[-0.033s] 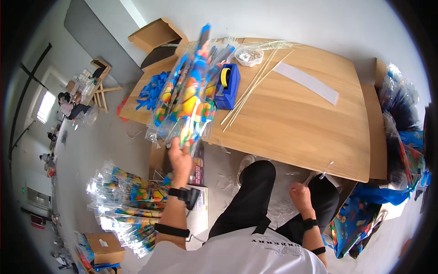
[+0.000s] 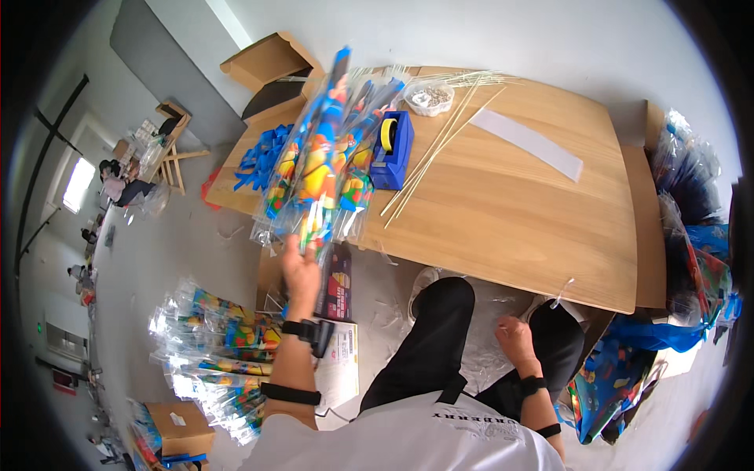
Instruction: The person is assembling and packing decorative triangular banners (pennants) into clear plastic sleeves.
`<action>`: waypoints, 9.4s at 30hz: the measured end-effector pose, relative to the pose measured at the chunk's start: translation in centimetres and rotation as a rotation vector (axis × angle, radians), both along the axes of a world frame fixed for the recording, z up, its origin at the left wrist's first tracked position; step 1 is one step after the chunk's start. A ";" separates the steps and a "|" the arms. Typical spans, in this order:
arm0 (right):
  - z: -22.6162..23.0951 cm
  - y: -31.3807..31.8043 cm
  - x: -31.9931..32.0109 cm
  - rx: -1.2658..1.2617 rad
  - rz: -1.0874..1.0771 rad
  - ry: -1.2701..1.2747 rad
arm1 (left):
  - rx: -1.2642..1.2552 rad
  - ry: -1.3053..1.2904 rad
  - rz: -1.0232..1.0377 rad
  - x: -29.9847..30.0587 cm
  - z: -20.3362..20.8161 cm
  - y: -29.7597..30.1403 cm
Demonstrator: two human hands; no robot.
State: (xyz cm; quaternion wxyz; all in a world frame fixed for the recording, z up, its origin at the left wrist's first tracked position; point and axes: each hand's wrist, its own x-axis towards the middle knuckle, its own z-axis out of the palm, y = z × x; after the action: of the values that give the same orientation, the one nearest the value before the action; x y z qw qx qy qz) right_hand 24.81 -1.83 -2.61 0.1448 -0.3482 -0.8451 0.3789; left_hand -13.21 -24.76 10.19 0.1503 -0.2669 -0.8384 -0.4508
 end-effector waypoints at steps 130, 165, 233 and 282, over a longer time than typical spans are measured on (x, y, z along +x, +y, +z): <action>14.4 15.3 38.1 0.709 -1.046 -1.166 | -0.471 0.681 -1.003 11.4 -6.4 26.8; 9.4 19.9 24.7 -0.541 -1.280 0.504 | -0.622 0.619 -1.018 11.9 -5.6 22.8; 5.3 8.5 -3.9 0.531 -0.010 -0.045 | -1.011 0.366 -0.789 8.9 -7.3 23.3; 3.2 10.6 4.3 0.551 -0.454 -0.236 | -0.869 0.184 -1.394 34.1 -4.5 44.2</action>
State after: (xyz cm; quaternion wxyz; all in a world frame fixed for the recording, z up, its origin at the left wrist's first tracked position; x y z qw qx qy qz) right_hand 29.12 8.78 0.64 0.2149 -0.5160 -0.8275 0.0525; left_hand 20.89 19.42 5.74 -0.2123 -0.7960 -0.5644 -0.0525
